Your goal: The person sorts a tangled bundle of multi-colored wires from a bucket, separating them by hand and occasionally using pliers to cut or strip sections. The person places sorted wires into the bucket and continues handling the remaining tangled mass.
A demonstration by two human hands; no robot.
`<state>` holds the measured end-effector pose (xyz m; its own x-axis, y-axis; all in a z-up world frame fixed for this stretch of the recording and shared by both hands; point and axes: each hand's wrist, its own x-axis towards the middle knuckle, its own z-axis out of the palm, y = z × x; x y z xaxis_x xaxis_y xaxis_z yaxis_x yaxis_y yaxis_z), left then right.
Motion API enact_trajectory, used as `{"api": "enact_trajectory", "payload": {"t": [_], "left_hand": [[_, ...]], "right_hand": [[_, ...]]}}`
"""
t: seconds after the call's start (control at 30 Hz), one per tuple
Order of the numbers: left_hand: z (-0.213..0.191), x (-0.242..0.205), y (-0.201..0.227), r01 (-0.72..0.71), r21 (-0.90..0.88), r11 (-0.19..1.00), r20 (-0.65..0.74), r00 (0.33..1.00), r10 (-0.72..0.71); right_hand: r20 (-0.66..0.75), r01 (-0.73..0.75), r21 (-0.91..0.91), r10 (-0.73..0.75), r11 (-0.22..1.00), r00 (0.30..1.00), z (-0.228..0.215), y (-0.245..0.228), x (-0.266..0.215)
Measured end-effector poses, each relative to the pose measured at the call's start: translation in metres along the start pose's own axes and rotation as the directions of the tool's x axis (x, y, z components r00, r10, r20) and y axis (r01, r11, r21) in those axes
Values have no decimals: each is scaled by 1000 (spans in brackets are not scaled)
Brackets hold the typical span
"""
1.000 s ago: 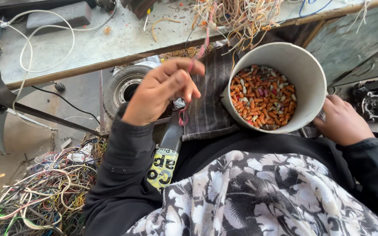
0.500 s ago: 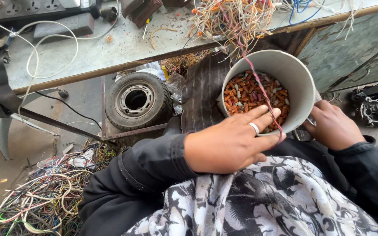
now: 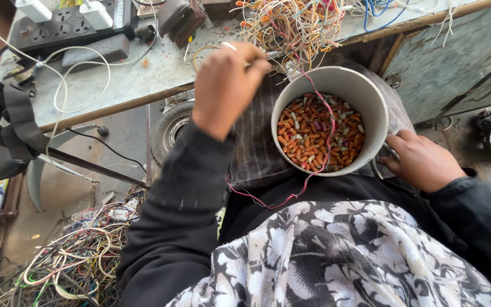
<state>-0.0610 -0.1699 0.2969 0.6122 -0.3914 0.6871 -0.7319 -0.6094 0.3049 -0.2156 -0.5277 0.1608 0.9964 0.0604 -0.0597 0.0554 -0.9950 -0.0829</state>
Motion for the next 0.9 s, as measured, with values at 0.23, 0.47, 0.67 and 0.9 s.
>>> {"api": "enact_trajectory", "payload": {"t": [0.23, 0.47, 0.67, 0.9], "left_hand": [[49, 2, -59, 99, 164, 982, -154, 985, -74], [-17, -7, -67, 273, -263, 925, -200, 923, -329], [-73, -7, -40, 20, -306, 952, -454, 876, -164], [-109, -30, 9, -69, -535, 842, -371, 914, -161]], "right_hand": [[-74, 94, -9, -94, 996, 993, -1, -7, 13], [-18, 45, -62, -47, 997, 999, 2, -7, 11], [-51, 28, -81, -32, 996, 998, 0, -11, 10], [-66, 22, -78, -27, 997, 997, -1, -12, 12]]}}
